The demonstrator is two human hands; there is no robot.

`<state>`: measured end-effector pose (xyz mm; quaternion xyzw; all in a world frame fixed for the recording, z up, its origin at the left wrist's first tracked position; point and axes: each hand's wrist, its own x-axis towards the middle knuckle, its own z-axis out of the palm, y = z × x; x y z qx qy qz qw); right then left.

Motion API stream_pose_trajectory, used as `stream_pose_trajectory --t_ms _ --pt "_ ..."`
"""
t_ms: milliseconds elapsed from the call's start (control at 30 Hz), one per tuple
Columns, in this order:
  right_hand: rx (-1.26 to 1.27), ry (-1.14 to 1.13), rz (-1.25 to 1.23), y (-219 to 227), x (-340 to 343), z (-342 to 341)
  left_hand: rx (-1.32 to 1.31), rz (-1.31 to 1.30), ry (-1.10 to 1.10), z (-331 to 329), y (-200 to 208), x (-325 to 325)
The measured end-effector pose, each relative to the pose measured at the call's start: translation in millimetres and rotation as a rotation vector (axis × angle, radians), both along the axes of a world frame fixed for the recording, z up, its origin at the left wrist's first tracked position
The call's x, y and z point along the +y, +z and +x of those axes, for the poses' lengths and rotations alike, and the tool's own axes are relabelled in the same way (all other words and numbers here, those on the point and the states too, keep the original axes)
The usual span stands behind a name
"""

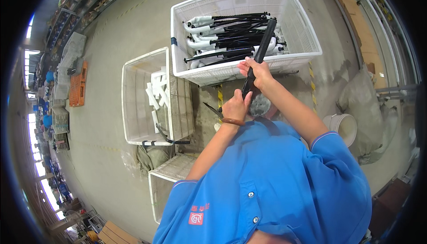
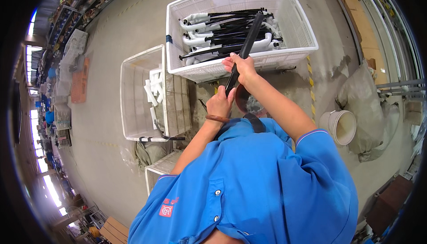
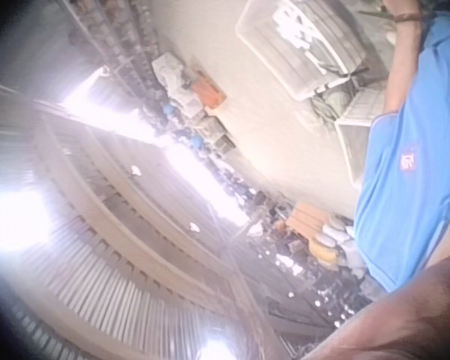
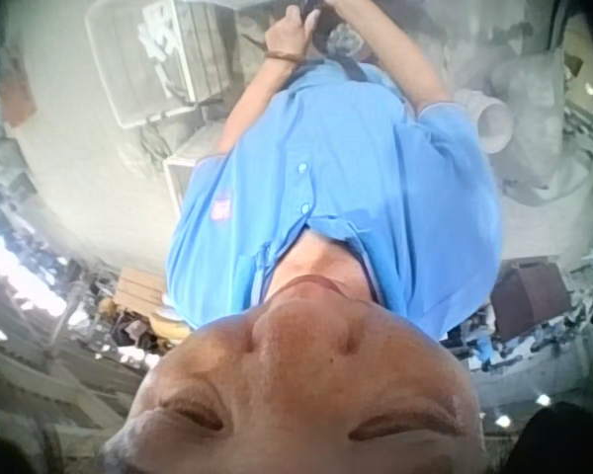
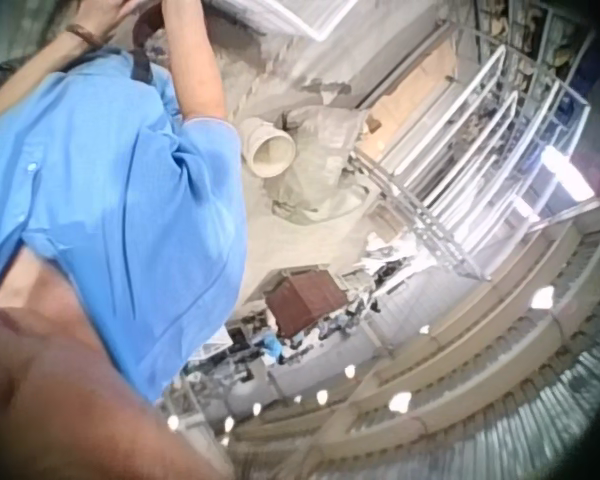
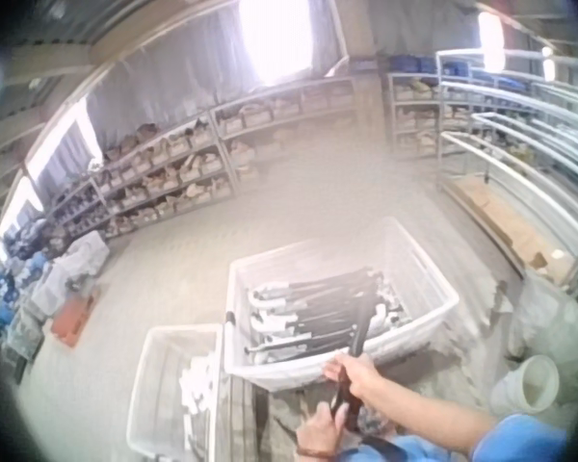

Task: The person repeatedly picks black curved rods and white plastic caps from white baskets, wipes the rods with a cloth, and inserts the caps into the rod ends. The person places the assembled units into a basket and continues the cycle.

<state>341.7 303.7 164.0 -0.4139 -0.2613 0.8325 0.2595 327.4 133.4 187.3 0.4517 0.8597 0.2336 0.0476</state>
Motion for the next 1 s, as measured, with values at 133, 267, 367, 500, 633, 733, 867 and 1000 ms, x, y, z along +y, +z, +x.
stream_pose_trajectory --t_ms 133,267,367,500,633,733,867,1000 --pt "0.031 -0.177 -0.180 -12 3 -8 0.047 0.064 0.000 -2 -2 0" --pt "-0.089 -0.102 -0.127 -21 1 -12 0.050 0.064 -0.005 -3 -6 -5" --pt "-0.022 -0.042 -0.021 -19 -2 -8 0.026 0.060 0.016 -2 -7 -9" --pt "0.238 0.083 -0.035 -7 -4 -2 -0.044 0.042 0.043 1 -5 -10" --pt "0.440 0.095 0.024 1 -8 -2 -0.138 0.092 0.072 3 0 -10" --pt "0.388 0.057 -0.021 1 -7 -1 -0.173 0.120 0.103 1 2 -10" --pt "0.280 0.130 -0.135 -2 4 3 -0.218 0.098 0.085 -4 3 -9" --pt "0.304 0.339 -0.178 -1 18 7 -0.276 0.078 0.027 -6 3 -7"
